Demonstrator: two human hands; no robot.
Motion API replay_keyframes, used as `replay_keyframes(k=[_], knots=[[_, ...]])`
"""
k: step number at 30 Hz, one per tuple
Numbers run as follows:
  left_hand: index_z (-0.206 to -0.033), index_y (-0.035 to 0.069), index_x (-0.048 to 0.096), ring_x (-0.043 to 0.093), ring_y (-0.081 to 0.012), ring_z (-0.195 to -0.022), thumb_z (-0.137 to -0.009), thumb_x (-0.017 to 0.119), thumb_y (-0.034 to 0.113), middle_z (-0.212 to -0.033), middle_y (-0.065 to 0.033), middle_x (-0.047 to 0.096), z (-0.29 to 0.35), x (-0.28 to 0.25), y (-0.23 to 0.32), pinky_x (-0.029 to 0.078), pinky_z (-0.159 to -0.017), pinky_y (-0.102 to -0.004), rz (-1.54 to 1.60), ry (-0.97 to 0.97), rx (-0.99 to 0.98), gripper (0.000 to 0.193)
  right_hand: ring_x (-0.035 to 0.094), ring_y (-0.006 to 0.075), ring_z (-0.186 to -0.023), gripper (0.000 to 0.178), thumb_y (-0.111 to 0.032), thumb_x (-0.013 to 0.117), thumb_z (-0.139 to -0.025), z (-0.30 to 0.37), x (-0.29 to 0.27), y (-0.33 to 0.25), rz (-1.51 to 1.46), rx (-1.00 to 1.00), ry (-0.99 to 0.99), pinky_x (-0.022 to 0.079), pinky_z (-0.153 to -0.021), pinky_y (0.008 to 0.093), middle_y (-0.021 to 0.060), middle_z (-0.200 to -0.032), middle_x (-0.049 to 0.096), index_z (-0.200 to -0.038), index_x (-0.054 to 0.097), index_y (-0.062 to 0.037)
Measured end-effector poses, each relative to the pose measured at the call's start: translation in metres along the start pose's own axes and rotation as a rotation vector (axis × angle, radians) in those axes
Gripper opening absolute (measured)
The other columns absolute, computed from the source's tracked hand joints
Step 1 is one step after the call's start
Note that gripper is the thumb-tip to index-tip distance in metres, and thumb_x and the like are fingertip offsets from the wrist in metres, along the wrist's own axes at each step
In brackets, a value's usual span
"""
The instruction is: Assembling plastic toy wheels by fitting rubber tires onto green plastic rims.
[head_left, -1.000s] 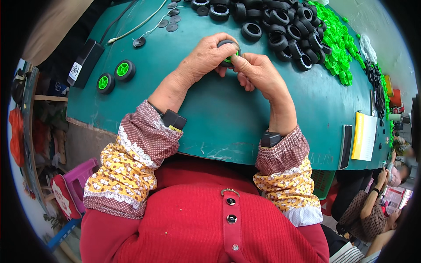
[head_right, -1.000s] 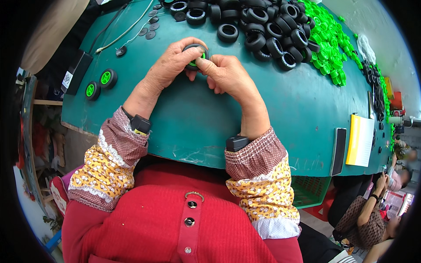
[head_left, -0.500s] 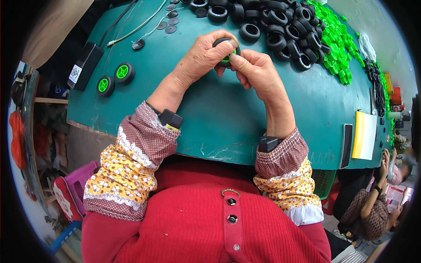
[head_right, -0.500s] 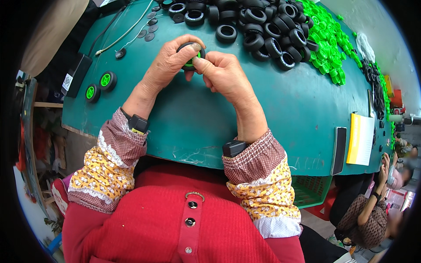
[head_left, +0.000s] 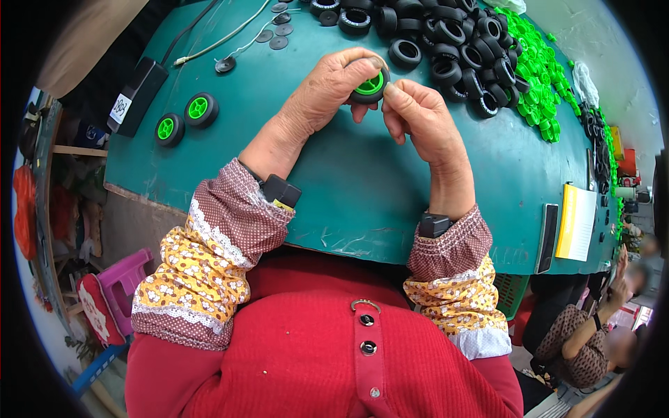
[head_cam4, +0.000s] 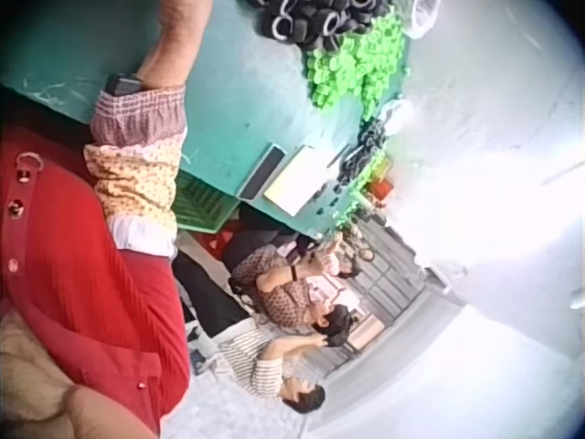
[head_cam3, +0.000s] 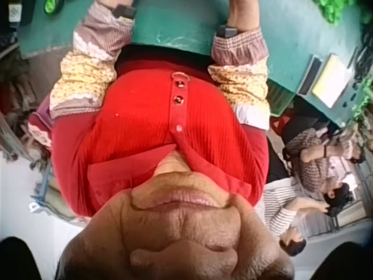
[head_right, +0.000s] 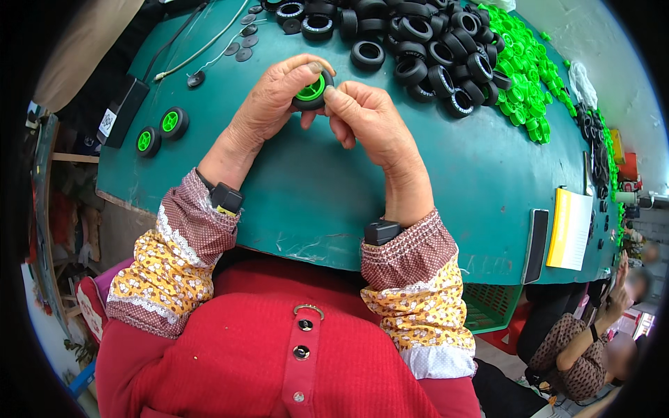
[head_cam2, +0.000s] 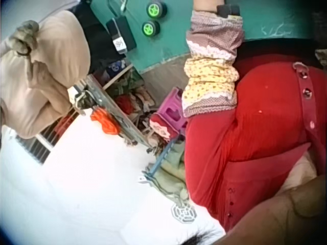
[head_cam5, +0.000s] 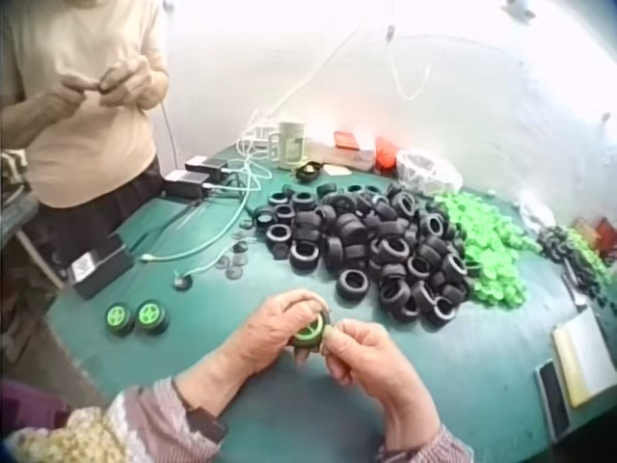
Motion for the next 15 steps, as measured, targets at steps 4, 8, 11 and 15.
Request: replay_keyframes(k=[4,8,11,15], knots=[[-0.092,0.003,0.055,0.054,-0.0093,-0.055,-0.086,0.048,0.029,-0.069,-0.0036,0.055,-0.003,-0.002,-0.001,0.042,-0.042,-0.0192,-0.009,0.078,0.004,0.027,0.045,0.0057,-0.043,0.030,-0.031,0.051,-0.086,0.000,0.000,-0.003,0.111,0.076,0.052,0.033,-0.039,0.0178,0.0008,-0.053,0.051,-0.075,0.055,-0.0037],[-0.097,0.003,0.055,0.055,-0.0093,-0.060,-0.085,0.051,0.029,-0.073,-0.0036,0.056,-0.003,-0.001,0.000,0.045,-0.046,-0.0197,-0.119,0.075,-0.021,0.029,0.045,0.0065,-0.043,0.032,-0.035,0.051,-0.085,-0.003,-0.005,0.003,0.222,0.169,0.081,0.034,-0.039,0.0184,0.0008,-0.053,0.051,-0.076,0.056,-0.0042],[-0.101,0.003,0.054,0.056,-0.0097,-0.063,-0.083,0.055,0.027,-0.077,-0.0039,0.056,0.001,-0.003,0.003,0.047,-0.052,-0.0207,-0.146,0.050,-0.026,0.030,0.045,0.0062,-0.043,0.034,-0.037,0.051,-0.085,-0.003,-0.003,0.003,0.224,0.176,0.110,0.034,-0.039,0.0188,0.0009,-0.053,0.051,-0.074,0.056,-0.0044],[-0.105,0.001,0.054,0.057,-0.0105,-0.068,-0.077,0.061,0.021,-0.081,-0.0045,0.056,0.007,-0.004,0.010,0.050,-0.061,-0.0217,-0.237,-0.014,-0.060,0.035,0.046,0.0060,-0.045,0.031,-0.033,0.052,-0.084,-0.001,-0.004,0.002,0.294,0.145,0.071,0.036,-0.041,0.0183,0.0006,-0.053,0.051,-0.075,0.057,-0.0045]])
Point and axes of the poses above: each hand's wrist, its own z-axis away from the middle knuckle, its own x-axis out of the palm, y = z × x, the point moved 2 cm from there along -z, towards the middle knuckle
